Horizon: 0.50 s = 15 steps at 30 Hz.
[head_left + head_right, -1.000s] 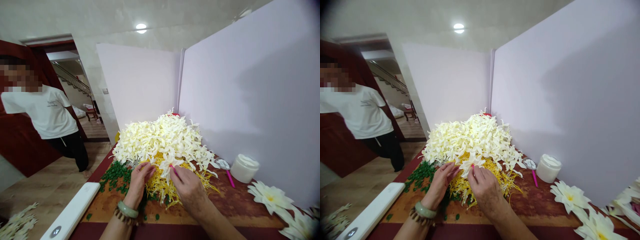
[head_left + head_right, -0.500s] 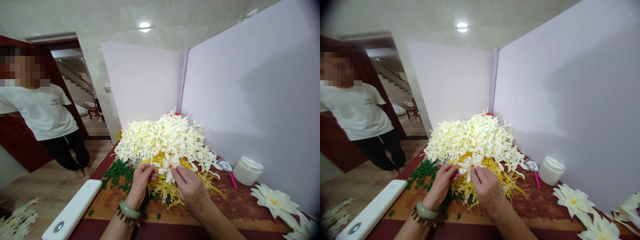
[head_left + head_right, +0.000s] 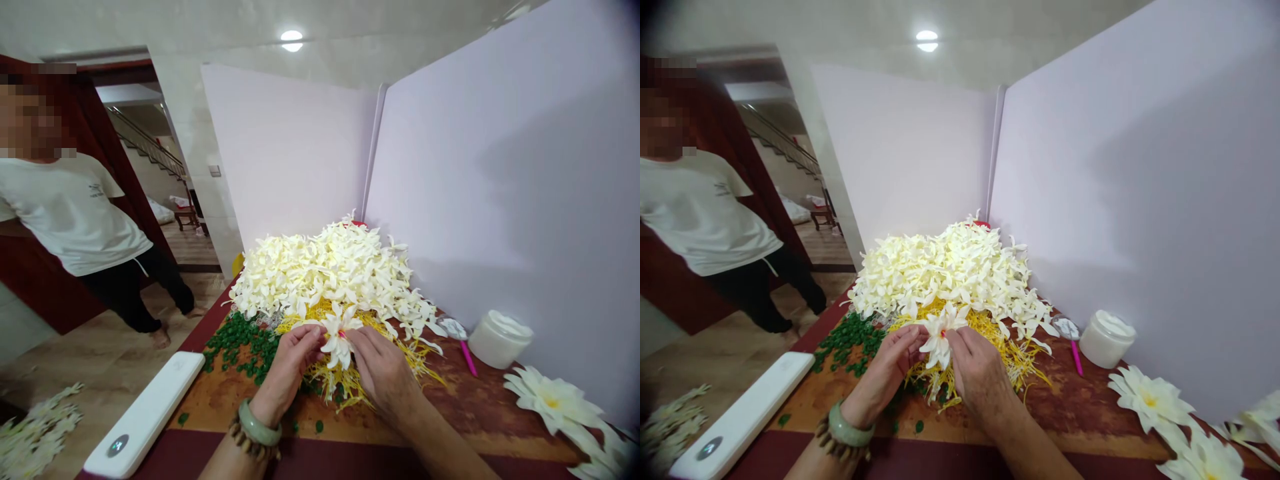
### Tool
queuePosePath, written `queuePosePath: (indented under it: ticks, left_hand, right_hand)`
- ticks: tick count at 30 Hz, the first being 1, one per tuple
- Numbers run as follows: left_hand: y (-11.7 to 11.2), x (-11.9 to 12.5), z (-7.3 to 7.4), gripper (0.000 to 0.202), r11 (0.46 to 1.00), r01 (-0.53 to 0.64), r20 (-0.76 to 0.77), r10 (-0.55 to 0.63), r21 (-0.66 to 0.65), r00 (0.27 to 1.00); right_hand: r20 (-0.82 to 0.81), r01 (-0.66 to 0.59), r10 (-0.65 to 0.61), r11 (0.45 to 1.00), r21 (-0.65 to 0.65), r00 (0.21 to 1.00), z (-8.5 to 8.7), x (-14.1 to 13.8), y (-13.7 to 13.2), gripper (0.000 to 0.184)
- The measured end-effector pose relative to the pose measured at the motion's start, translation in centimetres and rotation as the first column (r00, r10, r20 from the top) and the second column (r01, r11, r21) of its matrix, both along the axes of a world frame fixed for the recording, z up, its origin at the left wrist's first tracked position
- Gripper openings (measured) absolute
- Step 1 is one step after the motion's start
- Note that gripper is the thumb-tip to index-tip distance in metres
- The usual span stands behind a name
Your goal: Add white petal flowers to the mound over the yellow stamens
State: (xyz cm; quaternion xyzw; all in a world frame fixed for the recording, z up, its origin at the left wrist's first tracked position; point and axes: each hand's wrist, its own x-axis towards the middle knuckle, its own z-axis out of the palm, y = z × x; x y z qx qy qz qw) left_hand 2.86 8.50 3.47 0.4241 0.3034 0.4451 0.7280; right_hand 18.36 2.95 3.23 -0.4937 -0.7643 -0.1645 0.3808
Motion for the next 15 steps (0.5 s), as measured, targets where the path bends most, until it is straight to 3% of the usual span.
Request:
queuePosePath:
  ticks: [10,15]
  left_hand:
    - [-0.12,0.03,-0.14,0.025,0.998,0.015,-0.054,-0.012,0.061,0.998]
    - [0.25,0.00,-0.56,0.024,0.999,0.017,-0.091,-0.014,0.030,0.996]
  right_hand:
    - [0.037,0.027,-0.027,0.999,-0.017,0.999,0.11,-0.22,0.05,0.024]
    - [-0.019,0.005,-0.006,0.998,-0.056,1.000,0.07,-0.19,0.16,0.022]
